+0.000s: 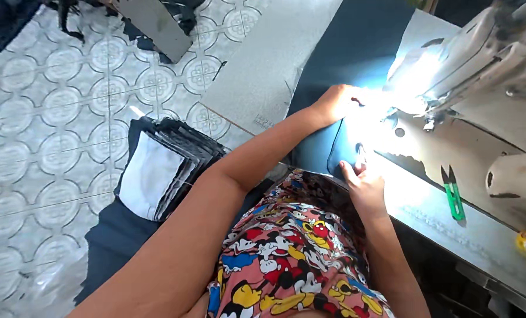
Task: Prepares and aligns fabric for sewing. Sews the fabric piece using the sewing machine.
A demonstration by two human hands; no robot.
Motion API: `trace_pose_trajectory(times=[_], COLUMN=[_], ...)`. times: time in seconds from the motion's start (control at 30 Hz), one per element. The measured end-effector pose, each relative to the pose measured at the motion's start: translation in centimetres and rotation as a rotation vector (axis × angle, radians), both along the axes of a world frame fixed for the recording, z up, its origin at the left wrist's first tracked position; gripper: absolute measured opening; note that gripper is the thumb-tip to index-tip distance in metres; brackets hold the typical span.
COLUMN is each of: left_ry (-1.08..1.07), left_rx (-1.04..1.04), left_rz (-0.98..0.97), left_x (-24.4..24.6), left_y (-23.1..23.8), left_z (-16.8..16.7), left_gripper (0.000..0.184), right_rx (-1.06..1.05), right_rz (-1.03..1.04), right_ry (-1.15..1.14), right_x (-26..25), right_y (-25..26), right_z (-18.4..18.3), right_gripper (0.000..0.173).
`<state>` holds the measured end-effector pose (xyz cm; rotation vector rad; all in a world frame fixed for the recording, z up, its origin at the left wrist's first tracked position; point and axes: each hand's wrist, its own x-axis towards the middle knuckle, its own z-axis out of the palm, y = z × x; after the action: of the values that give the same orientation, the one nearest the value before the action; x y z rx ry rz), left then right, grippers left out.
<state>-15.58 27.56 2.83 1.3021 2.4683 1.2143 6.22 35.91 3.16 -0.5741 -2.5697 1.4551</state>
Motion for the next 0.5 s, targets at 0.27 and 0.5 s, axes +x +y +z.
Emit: trace_pose_trajectory(times=[0.27,0.5], left_ry=[-0.033,0.084], left_rx=[0.106,0.039], left_rz=[-0.154,-0.121], left_x=[0.1,1.9], left_y=[-0.6,-2.0], left_z=[0.7,0.4], left_gripper=[0.011,0.015], right_rx=[-0.155,0.138], right_rz=[0.133,0.264], right_ry=[0.036,0.247], right_x=[2.3,4.2], right_y=[-1.0,-1.1], right_z=[0.2,0.4], right_gripper=[0.05,0.043])
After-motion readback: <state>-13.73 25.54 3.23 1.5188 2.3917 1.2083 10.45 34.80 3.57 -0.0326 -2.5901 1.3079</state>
